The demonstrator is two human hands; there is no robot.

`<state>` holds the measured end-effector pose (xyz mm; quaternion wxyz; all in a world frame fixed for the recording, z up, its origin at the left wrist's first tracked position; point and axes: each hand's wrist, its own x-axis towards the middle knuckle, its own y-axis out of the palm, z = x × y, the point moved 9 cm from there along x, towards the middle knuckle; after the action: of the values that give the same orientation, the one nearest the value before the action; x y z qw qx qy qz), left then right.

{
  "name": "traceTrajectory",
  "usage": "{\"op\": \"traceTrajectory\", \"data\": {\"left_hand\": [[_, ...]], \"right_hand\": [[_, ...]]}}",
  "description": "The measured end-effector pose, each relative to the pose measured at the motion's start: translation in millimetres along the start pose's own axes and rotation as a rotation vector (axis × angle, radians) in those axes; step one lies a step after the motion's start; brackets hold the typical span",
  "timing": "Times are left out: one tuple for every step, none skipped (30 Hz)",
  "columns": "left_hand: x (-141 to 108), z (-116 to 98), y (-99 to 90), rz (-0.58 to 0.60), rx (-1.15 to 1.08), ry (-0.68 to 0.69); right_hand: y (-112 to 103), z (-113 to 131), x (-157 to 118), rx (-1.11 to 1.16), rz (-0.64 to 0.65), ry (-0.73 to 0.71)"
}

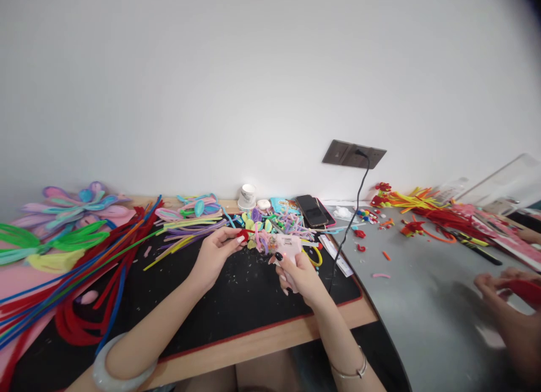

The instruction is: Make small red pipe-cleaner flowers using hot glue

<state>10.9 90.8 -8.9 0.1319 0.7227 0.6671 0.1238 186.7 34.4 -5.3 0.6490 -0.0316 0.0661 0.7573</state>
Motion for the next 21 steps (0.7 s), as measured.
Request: {"op": "traceTrajectory", "data": {"left_hand": [[-0.3,0.2,0.7,0.005,-0.008,-0.007],[-0.7,0.7,1.6,0.014,-0.017,-0.017],[-1.0,1.5,2.6,0.024,-0.026,-0.030],[-1.4,2.5,3.6,0.036,-0.033,-0.046],[-1.7,3.8,4.3,0.046,-0.037,-0.063],[-1.9,5.0,4.7,0.055,-0.035,-0.079],[-2.0,6.1,4.7,0.060,-0.028,-0.090],[-2.0,7.1,4.5,0.065,-0.016,-0.097],[-1.8,7.7,4.2,0.068,-0.002,-0.098],[-1.6,8.1,3.8,0.071,0.013,-0.095],[-1.2,8.3,3.6,0.073,0.024,-0.089],[-0.9,8.4,3.5,0.074,0.033,-0.084],[-0.7,8.5,3.5,0.076,0.036,-0.079],[-0.5,8.6,3.7,0.077,0.035,-0.077],[-0.4,8.6,3.8,0.076,0.029,-0.076],[-0.4,8.4,4.0,0.075,0.023,-0.076],[-0.4,8.1,4.1,0.073,0.017,-0.077],[-0.5,7.7,4.0,0.070,0.014,-0.078],[-0.6,7.1,3.9,0.065,0.012,-0.078],[-0.7,6.5,3.7,0.060,0.012,-0.076],[-0.7,5.9,3.4,0.055,0.011,-0.074]], "right_hand": [[-0.8,2.0,-0.2,0.002,-0.010,-0.010],[-1.4,3.8,-0.2,0.002,-0.018,-0.019],[-1.8,5.3,-0.1,0.001,-0.025,-0.026],[-2.2,6.4,0.0,-0.001,-0.031,-0.032],[-2.2,7.1,0.3,-0.004,-0.035,-0.036],[-2.2,7.6,0.5,-0.008,-0.039,-0.040],[-2.3,8.0,0.7,-0.011,-0.042,-0.044],[-2.2,8.2,0.9,-0.013,-0.044,-0.048],[-2.2,8.3,1.1,-0.015,-0.043,-0.052],[-1.8,8.2,1.4,-0.018,-0.037,-0.055],[-1.3,8.0,1.7,-0.020,-0.028,-0.059],[-0.7,7.6,2.0,-0.023,-0.016,-0.061],[-0.2,6.8,2.4,-0.026,-0.004,-0.059],[-0.4,5.9,2.7,-0.029,0.001,-0.057],[-0.8,4.8,3.0,-0.032,0.001,-0.051],[-1.4,3.6,3.1,-0.036,0.000,-0.043],[-2.1,2.4,3.1,-0.040,-0.005,-0.035],[-2.6,1.5,2.9,-0.045,-0.008,-0.028],[-2.7,1.1,2.6,-0.048,-0.009,-0.027],[-2.6,1.2,2.2,-0.050,-0.009,-0.029],[-2.4,1.4,1.8,-0.051,-0.008,-0.032]]}}
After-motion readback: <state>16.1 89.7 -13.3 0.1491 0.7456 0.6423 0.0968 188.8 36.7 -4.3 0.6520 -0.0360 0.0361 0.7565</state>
